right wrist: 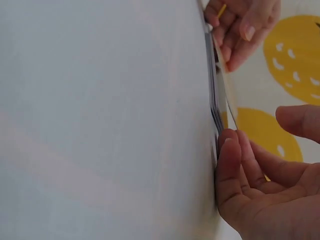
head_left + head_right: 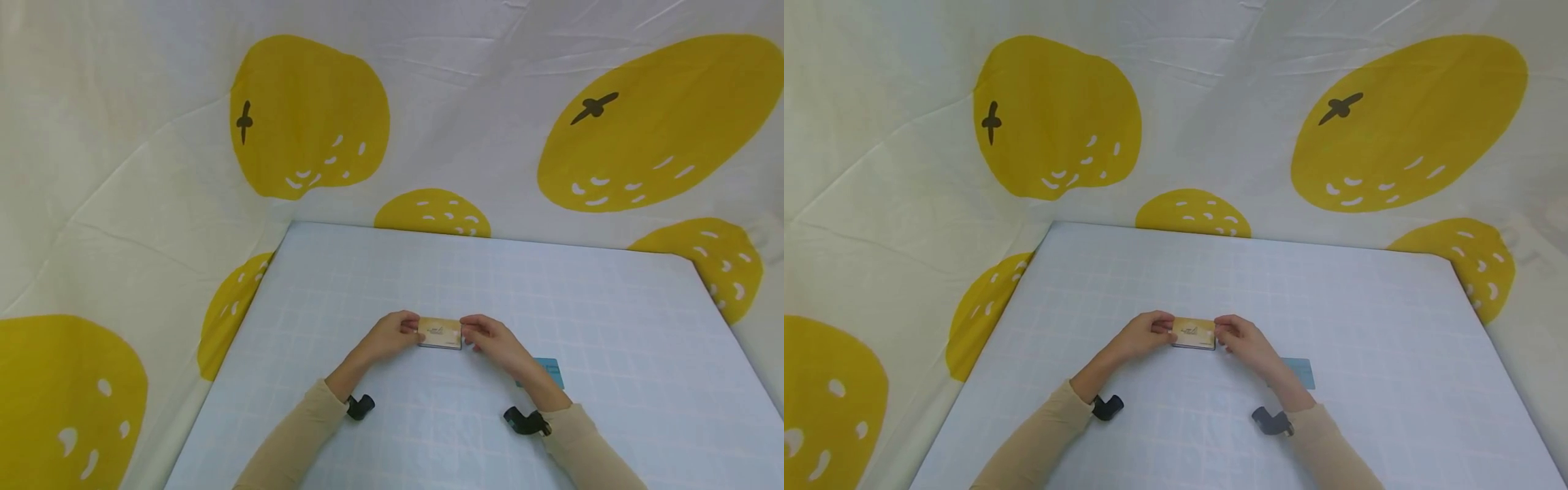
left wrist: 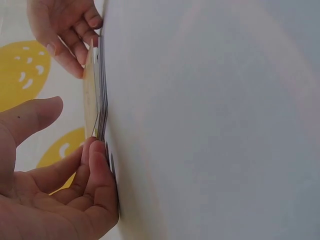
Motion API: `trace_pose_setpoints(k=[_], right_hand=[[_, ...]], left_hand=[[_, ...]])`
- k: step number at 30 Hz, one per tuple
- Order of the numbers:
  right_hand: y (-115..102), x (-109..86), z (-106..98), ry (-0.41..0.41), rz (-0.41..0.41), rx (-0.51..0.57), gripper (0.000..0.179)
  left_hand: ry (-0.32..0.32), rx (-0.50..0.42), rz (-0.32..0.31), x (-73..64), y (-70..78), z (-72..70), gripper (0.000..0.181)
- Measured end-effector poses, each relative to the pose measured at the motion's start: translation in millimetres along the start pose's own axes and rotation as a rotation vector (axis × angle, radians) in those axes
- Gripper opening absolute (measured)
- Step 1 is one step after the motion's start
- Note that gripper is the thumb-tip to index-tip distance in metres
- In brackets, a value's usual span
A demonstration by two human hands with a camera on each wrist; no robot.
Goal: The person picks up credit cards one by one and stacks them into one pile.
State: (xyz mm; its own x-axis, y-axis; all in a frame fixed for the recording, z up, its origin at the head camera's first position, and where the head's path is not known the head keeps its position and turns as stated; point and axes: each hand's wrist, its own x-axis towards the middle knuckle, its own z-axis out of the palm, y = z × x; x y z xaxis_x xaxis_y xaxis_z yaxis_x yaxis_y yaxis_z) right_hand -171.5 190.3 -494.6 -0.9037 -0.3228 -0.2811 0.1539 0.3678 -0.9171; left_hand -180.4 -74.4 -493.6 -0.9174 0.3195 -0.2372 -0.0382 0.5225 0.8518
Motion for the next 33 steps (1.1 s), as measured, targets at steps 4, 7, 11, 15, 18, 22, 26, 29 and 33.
trace_pose_setpoints(k=[4,7,11,15,18,22,26,29,33], right_hand=[[1,0.8,1,0.006,0.011,-0.012,0.041],[2,1.1,2,0.012,0.025,-0.011,0.040],[2,1.1,3,0.018,0.026,-0.020,0.040],[1,1.4,2,0.010,0.013,-0.038,0.040],[1,1.6,2,0.010,0.020,-0.052,0.039],[0,0.7,2,0.021,0.018,-0.075,0.038],[1,-0.2,1,0.020,0.000,-0.077,0.040],[2,0.2,1,0.024,0.000,-0.075,0.040],[3,1.5,2,0.034,0.011,-0.083,0.039]], left_hand=[[0.004,0.022,-0.007,0.1,-0.2,1.9,0.045],[0.006,0.037,-0.018,-0.3,0.0,2.8,0.044],[0.008,0.047,-0.018,-0.6,1.4,3.4,0.044],[0.009,0.054,-0.027,0.0,1.9,4.7,0.044],[0.010,0.060,-0.040,0.6,1.3,6.6,0.044],[0.013,0.067,-0.040,0.7,0.9,9.7,0.045],[0.018,0.078,-0.037,-0.1,0.4,11.5,0.046],[0.022,0.078,-0.033,-0.5,-0.1,11.2,0.047],[0.022,0.081,-0.026,-0.3,-1.9,10.0,0.048]])
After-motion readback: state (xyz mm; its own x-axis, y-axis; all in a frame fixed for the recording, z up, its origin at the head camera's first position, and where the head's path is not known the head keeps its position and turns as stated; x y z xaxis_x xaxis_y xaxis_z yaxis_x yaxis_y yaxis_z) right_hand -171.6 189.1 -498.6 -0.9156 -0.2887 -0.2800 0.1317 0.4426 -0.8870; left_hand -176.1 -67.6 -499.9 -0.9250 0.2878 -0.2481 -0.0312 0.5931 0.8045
